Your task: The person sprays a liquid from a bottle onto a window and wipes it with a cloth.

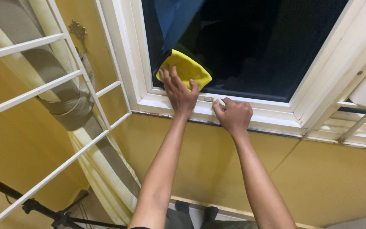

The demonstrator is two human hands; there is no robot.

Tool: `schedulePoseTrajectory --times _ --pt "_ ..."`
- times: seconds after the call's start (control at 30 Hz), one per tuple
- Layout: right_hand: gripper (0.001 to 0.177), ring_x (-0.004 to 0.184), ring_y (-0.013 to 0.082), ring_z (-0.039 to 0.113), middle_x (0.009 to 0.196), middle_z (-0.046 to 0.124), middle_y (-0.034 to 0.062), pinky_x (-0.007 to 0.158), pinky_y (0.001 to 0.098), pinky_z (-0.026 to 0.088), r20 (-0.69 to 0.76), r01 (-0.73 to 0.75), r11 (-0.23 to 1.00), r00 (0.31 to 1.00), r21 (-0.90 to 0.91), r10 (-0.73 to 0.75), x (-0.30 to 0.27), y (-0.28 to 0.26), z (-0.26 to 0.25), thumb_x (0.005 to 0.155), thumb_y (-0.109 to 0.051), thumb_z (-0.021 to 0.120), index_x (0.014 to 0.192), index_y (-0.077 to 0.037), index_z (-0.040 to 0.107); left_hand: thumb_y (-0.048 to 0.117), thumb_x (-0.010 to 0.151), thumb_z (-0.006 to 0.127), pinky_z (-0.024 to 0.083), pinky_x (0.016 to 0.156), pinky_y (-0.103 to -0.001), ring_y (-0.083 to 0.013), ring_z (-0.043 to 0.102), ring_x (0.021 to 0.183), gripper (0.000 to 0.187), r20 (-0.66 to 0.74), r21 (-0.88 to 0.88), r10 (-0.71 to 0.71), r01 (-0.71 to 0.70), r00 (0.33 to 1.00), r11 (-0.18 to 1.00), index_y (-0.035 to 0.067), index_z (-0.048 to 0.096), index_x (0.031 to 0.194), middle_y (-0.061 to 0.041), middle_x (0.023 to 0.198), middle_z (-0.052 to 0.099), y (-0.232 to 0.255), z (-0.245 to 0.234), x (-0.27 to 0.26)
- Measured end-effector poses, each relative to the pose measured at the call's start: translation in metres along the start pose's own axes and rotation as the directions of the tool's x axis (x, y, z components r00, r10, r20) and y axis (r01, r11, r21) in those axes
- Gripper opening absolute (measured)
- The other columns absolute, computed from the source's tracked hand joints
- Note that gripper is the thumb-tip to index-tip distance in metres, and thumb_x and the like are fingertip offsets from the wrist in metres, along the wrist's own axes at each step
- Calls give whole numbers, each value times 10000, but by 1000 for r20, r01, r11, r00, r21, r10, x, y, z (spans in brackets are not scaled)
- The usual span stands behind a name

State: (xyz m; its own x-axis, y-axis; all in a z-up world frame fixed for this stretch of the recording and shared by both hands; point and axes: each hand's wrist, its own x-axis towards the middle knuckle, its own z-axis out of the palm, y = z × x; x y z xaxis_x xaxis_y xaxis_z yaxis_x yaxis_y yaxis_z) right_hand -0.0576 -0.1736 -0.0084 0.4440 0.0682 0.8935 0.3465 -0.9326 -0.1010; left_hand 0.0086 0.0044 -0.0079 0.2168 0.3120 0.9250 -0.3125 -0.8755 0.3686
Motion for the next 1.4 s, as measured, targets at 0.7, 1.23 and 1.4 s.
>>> schedulePoseTrajectory --times 0.7,1.23,1.4 --pt "380 459 259 546 480 589 25 583 383 443 -88 22 999 996 -27 -24 1 0 1 852 -391 682 571 -136 653 124 815 629 158 1339 -584 -418 105 1619 967 65 -114 154 -146 986 983 81 136 1646 -157 1725 162 62 6 45" --pt "325 456 238 560 499 599 31 600 374 447 -68 30 999 997 17 -29 -2 1 1 863 -345 682 620 -129 686 228 942 624 129 1334 -580 -376 40 1627 902 15 -80 148 -146 989 986 69 99 1658 -141 1745 86 17 0 5" --pt "306 484 242 574 509 598 39 595 380 441 -111 41 999 993 20 -39 0 -1 2 867 -334 675 638 -132 697 192 847 659 167 1320 -568 -362 94 1618 921 237 -97 436 -425 868 900 113 174 1625 -106 1725 142 24 -2 5"
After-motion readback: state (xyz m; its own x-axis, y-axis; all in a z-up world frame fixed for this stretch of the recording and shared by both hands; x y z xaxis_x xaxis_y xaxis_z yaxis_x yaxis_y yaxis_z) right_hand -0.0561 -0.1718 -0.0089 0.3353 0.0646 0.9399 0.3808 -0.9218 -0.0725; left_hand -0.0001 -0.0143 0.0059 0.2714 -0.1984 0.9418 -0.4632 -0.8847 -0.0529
